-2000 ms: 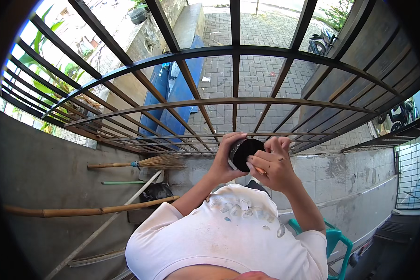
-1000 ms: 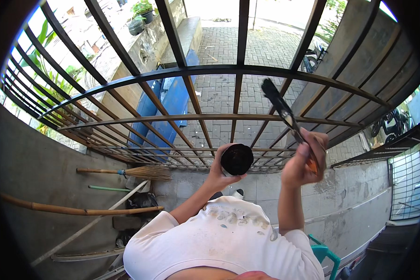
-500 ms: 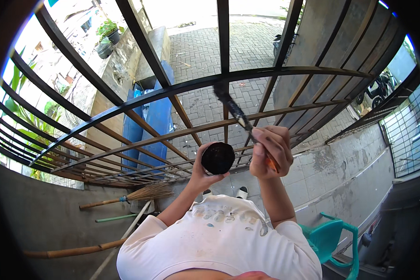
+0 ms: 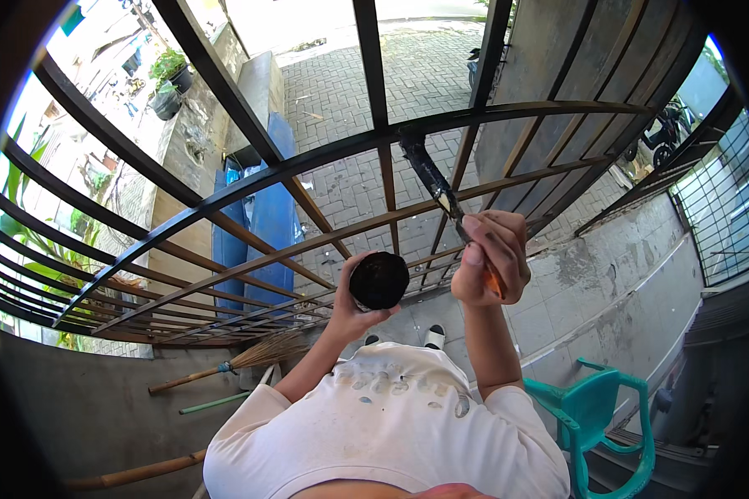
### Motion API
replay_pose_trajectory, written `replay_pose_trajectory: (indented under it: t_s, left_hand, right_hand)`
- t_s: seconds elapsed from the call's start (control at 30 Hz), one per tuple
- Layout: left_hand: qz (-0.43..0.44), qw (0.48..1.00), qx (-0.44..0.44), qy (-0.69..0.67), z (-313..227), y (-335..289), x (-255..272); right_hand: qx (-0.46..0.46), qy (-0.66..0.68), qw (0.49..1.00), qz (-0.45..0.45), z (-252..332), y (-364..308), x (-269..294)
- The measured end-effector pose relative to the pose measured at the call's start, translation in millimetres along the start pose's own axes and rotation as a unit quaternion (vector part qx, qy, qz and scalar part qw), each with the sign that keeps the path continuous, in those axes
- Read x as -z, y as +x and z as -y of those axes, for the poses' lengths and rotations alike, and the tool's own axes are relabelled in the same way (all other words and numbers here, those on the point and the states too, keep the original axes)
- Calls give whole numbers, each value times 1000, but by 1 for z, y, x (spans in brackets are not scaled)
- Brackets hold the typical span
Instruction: The person paints a metal gate with black paint using a small brush.
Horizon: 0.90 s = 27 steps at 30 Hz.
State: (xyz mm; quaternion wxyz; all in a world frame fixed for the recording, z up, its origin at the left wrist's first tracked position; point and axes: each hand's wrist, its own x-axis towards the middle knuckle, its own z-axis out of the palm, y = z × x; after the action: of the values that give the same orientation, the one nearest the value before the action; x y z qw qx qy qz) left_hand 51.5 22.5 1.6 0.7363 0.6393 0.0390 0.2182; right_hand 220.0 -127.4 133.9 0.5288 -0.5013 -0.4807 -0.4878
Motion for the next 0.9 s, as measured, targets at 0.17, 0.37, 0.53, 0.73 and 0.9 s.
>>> replay_pose_trajectory:
  t_s: [0.17, 0.37, 0.53, 0.73, 0.9]
  left_hand:
    - [-4, 997, -34, 63, -1, 6, -20]
    - [-20, 997, -36, 70, 9, 13, -46]
    - [-54, 995, -43, 66, 19, 16, -70]
    - [-75, 992, -63, 79, 27, 21, -95]
    - [-65, 993, -62, 82, 25, 25, -113]
  right_hand:
    - [-120, -130, 977, -123, -69, -4, 56]
    - [19, -8, 994, -108, -76, 8, 54]
    - [16, -12, 999, -46, -85, 4, 56]
    - [-47, 75, 987, -136, -108, 0, 90]
    - [-68, 11, 991, -114, -110, -3, 86]
